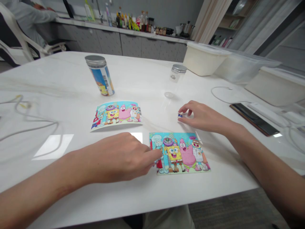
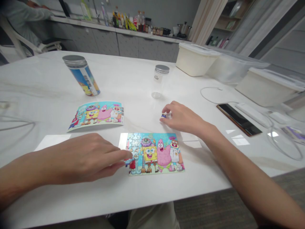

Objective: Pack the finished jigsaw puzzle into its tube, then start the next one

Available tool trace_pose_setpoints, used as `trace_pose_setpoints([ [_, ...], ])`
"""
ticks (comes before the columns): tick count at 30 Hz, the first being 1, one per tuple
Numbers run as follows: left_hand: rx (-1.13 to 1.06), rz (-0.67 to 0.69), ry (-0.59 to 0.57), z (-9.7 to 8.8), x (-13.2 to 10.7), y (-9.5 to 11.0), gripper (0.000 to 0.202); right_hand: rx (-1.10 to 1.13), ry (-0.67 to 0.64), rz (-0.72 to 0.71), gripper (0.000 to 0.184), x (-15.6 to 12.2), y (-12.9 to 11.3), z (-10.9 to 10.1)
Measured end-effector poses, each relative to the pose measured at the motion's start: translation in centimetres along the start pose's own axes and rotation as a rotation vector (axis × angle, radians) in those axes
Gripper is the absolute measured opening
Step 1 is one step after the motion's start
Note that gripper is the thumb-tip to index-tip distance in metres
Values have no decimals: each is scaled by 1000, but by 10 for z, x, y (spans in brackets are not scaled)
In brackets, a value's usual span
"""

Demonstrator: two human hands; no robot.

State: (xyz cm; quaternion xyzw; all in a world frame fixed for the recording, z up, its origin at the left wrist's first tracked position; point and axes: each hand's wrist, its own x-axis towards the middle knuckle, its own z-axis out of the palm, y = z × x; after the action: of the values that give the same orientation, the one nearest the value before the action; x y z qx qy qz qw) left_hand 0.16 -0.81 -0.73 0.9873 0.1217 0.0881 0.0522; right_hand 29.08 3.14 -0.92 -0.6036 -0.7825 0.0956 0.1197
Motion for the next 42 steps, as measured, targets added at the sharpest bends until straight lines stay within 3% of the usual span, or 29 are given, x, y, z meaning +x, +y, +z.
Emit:
trace_pose_setpoints([
  [6, 97, 27, -9, 1, 2, -5, 16, 53, -108, 8, 15, 3, 5, 2],
  [9, 91, 0, -28, 0, 3, -4, 17, 211, -133, 37, 11, 3, -4, 4],
  [13, 26, -219, 2, -1, 6, -5, 17, 622, -252, 19, 15, -3, -28, 6],
  [16, -115, -464, 86, -3, 10, -6, 19, 852, -402, 7, 18, -13, -46, 8],
  [20, -450, -613, 89, -6, 15, -5, 23, 940, -449, -41, 22, -22, -58, 11],
  [24, -729, -670, 54, -4, 20, -2, 26, 1002, -402, -27, 25, -25, -62, 16],
  [37, -1123, -816, 54, -3, 21, -7, 28, 1221, -539, -28, 20, -24, -62, 15],
  [42, -1192, -796, 70, 1, 20, -9, 25, 1227, -530, -8, 20, -24, -62, 16],
])
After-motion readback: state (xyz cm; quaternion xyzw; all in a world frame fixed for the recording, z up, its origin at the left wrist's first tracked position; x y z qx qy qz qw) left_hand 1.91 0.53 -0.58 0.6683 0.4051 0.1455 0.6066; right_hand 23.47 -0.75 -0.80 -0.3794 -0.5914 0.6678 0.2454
